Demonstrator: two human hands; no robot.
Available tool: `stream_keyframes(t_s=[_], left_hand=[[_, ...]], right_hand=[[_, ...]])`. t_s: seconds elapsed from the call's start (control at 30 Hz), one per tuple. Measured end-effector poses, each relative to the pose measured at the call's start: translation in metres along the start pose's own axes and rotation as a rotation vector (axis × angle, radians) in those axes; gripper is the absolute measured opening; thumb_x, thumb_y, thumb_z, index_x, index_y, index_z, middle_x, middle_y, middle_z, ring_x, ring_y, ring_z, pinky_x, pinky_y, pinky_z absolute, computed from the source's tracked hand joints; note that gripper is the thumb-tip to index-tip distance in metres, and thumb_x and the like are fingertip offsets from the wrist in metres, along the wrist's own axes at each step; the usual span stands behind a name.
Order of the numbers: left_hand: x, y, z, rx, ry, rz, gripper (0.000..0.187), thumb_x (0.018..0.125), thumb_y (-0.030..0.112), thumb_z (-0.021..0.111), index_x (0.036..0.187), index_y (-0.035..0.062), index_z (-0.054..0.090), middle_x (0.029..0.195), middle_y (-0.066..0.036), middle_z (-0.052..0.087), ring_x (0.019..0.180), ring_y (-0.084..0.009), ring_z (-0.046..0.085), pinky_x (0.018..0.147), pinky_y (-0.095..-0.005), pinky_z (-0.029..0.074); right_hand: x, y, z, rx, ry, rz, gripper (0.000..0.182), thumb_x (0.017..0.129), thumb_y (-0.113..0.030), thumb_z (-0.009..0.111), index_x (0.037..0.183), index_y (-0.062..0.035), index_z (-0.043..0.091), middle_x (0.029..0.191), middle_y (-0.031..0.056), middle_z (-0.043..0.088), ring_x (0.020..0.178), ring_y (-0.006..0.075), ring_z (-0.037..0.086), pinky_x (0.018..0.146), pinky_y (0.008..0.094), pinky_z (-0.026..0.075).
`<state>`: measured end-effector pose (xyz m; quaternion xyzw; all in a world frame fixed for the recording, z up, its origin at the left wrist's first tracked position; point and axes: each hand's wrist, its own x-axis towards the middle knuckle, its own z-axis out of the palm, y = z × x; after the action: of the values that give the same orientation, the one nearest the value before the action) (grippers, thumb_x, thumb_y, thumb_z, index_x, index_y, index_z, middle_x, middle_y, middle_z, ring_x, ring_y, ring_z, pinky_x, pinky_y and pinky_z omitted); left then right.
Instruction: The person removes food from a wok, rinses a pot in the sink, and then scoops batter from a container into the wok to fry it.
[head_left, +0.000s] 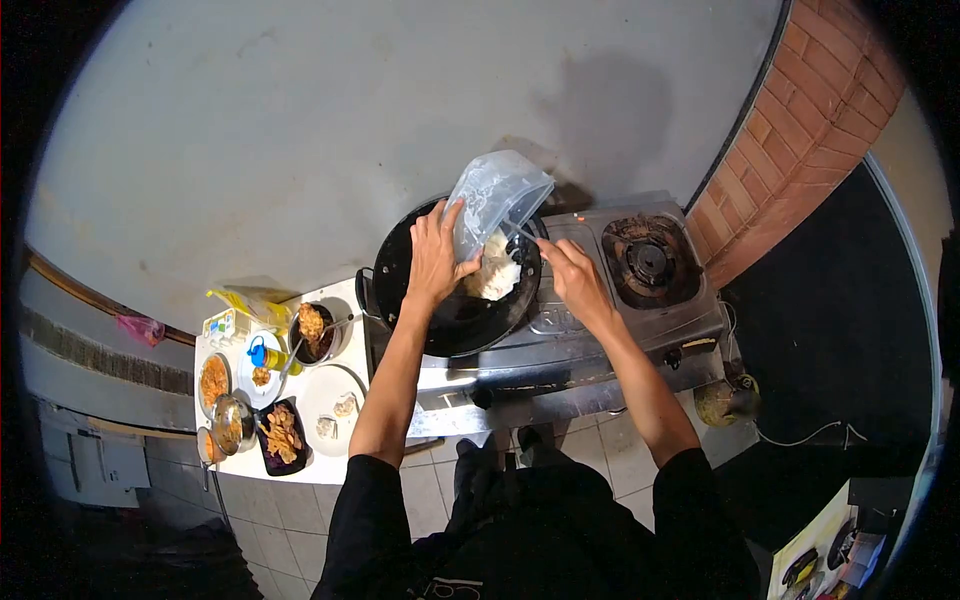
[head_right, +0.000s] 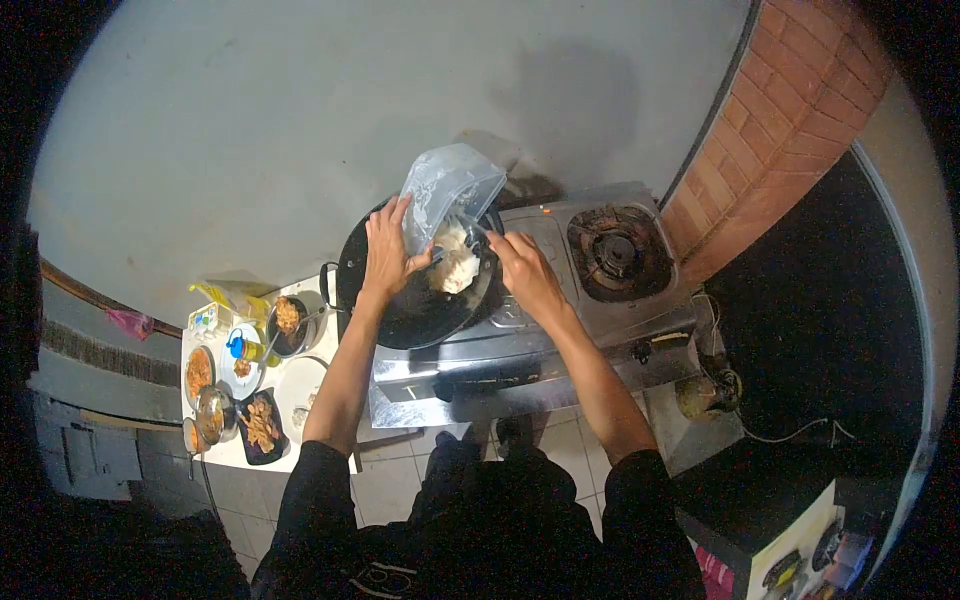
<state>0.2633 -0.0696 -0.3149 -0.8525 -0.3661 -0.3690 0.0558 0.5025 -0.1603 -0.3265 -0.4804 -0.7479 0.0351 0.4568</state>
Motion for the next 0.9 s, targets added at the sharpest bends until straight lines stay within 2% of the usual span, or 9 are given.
stream_keyframes(t_s=[0.5,0.67,0.9], left_hand=[[0.002,0.003,-0.016,-0.026,-0.005,-0.010,0.087,0.071,0.039,0.075,0.142,0.0081,0.034,0.129,-0.023,0.046,0.105,-0.0382,0.047,0.093,-0.0474,0.037],[0.005,0.004,-0.026,-0.106,-0.026,-0.038,0.086,0.070,0.036,0.076,0.140,0.0072,0.036,0.128,-0.023,0.047,0.108,-0.0394,0.047,0.095,-0.0478,0.037],[0.006,0.014,-0.035,-0.225,-0.028,-0.109,0.084,0.069,0.028,0.077,0.139,0.0058,0.036,0.127,-0.022,0.048,0.110,-0.0402,0.047,0.098,-0.0466,0.039]], right_hand=[[-0.012,-0.004,-0.002,0.064,0.003,-0.026,0.035,0.081,0.013,0.056,0.114,0.0050,0.060,0.083,0.0174,0.058,0.078,0.0333,0.061,0.069,0.0384,0.049],[-0.004,-0.012,-0.010,0.063,-0.015,0.013,0.030,0.083,0.009,0.057,0.113,0.0065,0.061,0.088,0.0166,0.060,0.085,0.0321,0.060,0.075,0.0388,0.049],[-0.016,-0.009,-0.008,0.103,0.009,0.026,0.029,0.084,0.009,0.057,0.112,0.0065,0.061,0.087,0.0179,0.061,0.083,0.0321,0.061,0.073,0.0394,0.049]])
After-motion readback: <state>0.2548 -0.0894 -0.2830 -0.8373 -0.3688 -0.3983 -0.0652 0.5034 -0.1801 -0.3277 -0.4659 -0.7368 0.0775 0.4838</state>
